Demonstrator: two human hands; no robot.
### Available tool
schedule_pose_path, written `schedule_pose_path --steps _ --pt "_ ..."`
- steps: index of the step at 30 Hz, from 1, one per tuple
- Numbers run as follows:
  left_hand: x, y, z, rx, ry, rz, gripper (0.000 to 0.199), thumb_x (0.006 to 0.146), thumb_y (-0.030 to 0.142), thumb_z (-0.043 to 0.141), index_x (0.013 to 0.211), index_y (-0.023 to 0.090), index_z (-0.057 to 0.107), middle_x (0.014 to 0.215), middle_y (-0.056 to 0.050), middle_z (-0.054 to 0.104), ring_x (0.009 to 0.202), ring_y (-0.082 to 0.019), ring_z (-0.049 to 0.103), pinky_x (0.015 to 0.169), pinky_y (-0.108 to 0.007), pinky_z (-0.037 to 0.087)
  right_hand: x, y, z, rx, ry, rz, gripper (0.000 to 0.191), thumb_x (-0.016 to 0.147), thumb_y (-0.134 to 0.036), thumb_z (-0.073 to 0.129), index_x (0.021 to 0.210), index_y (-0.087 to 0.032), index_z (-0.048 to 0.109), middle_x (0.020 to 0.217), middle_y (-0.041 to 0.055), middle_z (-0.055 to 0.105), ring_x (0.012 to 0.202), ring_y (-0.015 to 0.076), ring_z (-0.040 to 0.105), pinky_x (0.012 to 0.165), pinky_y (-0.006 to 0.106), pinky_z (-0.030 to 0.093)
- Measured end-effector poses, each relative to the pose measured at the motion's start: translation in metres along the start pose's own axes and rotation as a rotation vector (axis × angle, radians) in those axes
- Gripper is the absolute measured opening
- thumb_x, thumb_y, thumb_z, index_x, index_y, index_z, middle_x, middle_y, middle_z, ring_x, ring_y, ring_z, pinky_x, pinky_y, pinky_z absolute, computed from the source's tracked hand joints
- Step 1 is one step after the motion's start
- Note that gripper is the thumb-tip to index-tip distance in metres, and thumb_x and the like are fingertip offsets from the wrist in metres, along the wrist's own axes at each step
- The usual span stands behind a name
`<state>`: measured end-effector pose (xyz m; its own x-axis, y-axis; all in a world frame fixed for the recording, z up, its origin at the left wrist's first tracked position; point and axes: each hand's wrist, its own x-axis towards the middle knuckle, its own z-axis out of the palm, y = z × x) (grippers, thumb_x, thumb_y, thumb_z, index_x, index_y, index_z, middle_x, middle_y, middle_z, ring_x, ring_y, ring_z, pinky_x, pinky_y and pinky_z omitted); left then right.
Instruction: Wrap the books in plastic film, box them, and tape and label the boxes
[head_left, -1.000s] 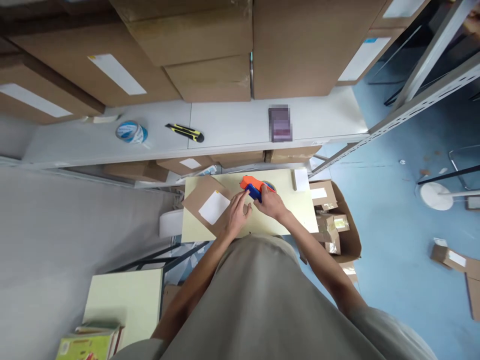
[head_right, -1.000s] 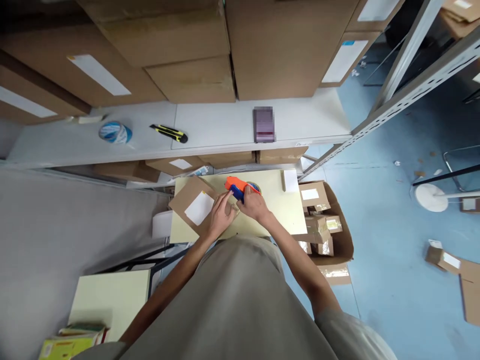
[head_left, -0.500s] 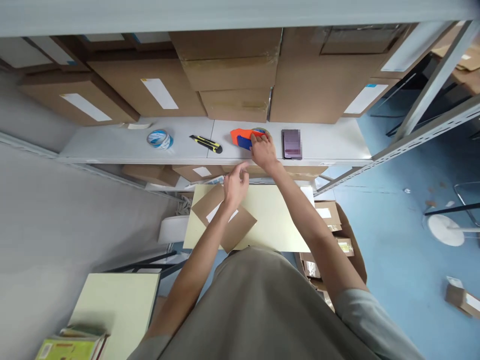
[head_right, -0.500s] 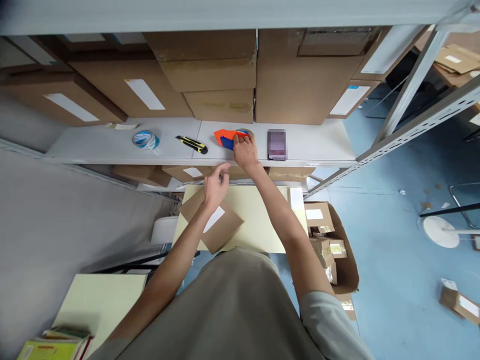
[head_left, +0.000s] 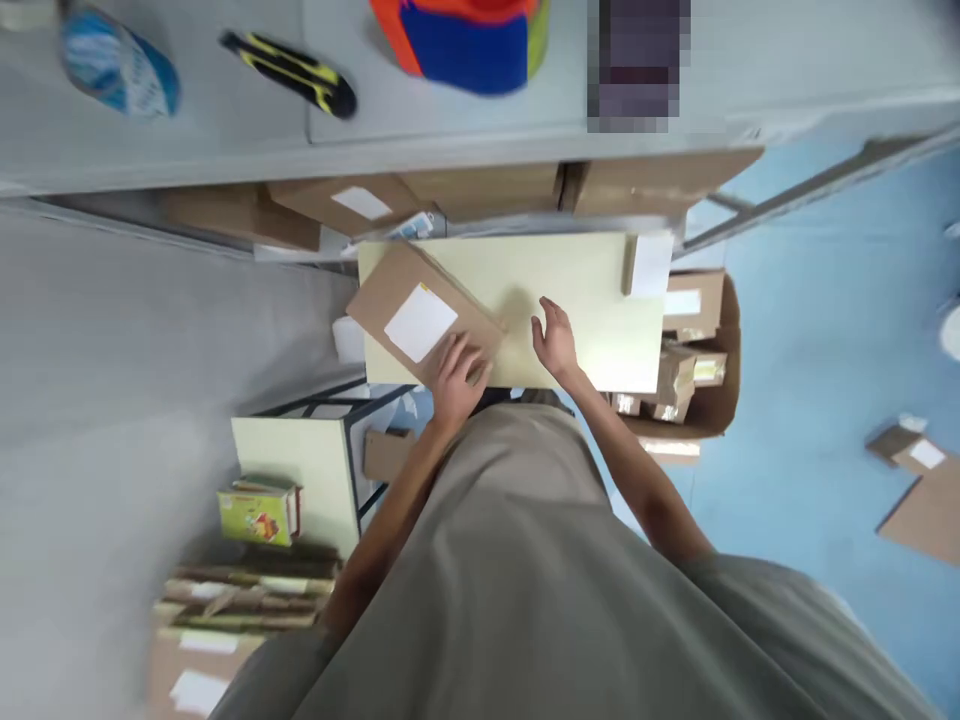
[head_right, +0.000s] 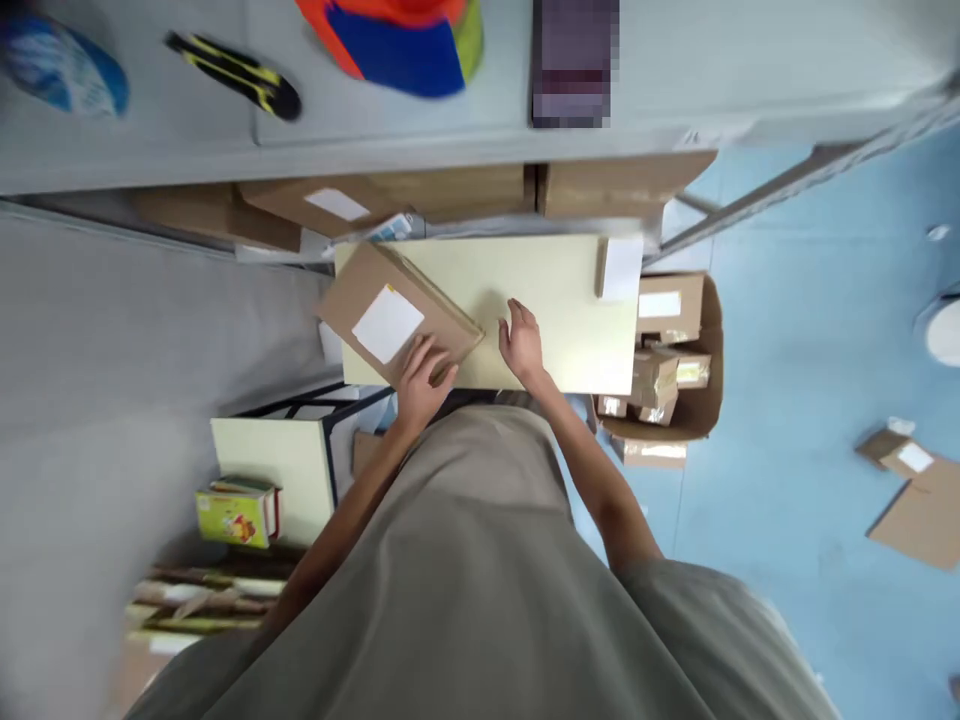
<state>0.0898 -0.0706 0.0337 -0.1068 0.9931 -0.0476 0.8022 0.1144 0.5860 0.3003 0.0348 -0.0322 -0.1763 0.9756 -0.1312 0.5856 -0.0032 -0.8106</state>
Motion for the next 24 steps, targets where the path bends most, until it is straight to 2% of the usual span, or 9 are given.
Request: schedule_pose_path --steps 3,6,10,16,19,24 --pt "-0.008 0.001 0.009 0.043 -0.074 0.000 0.044 0.106 0.042 0.056 0.144 0.022 0.069 0.172 -0.012 0.045 0.166 -0.031 0.031 0.136 -0.057 0.027 -0.050 0.037 0.028 0.143 -0.175 0.157 0.068 0.108 -0.056 0.038 0.151 -0.007 0.058 0.154 0.0269 0.061 0.149 0.0369 0.055 0.129 0.058 0.039" --pt "-0.008 0.001 0.013 0.052 -0.084 -0.023 0.050 0.111 0.044 0.044 0.152 0.021 0.063 0.171 -0.012 0.046 0.166 -0.030 0.032 0.137 -0.057 0.025 -0.067 0.043 0.039 0.273 -0.269 0.164 0.064 0.107 -0.050 0.042 0.157 -0.013 0.055 0.160 0.0192 0.058 0.152 0.0331 0.053 0.131 0.055 0.038" --pt "-0.006 -0.003 0.011 0.079 -0.096 0.004 0.053 0.112 0.048 0.041 0.151 0.021 0.064 0.169 -0.012 0.049 0.164 -0.030 0.035 0.136 -0.055 0.030 -0.050 0.034 0.048 0.363 -0.290 0.047 0.063 0.102 -0.032 0.043 0.164 -0.019 0.050 0.168 0.0073 0.052 0.158 0.0259 0.046 0.135 0.050 0.035" --pt "-0.004 -0.006 0.009 0.143 -0.115 0.044 0.052 0.113 0.046 0.041 0.151 0.020 0.064 0.167 -0.011 0.051 0.164 -0.029 0.036 0.135 -0.052 0.034 -0.002 0.027 0.071 0.387 -0.403 0.044 0.074 0.086 -0.015 0.045 0.159 -0.016 0.057 0.161 0.0037 0.060 0.152 0.0251 0.055 0.133 0.046 0.039" --pt "0.001 -0.007 0.004 0.169 -0.140 0.052 0.051 0.112 0.046 0.042 0.151 0.021 0.065 0.166 -0.010 0.052 0.162 -0.028 0.039 0.133 -0.050 0.038 0.009 0.031 0.065 0.376 -0.447 0.014 0.078 0.081 -0.013 0.046 0.158 -0.015 0.058 0.161 0.0033 0.059 0.151 0.0257 0.057 0.131 0.045 0.041" --pt "0.004 -0.004 0.000 0.174 -0.179 0.026 0.050 0.112 0.047 0.044 0.149 0.022 0.066 0.165 -0.008 0.053 0.160 -0.028 0.043 0.131 -0.046 0.041 0.003 0.033 0.041 0.348 -0.358 0.070 0.070 0.083 -0.015 0.046 0.150 -0.018 0.067 0.153 0.0029 0.067 0.147 0.0271 0.061 0.131 0.046 0.042"
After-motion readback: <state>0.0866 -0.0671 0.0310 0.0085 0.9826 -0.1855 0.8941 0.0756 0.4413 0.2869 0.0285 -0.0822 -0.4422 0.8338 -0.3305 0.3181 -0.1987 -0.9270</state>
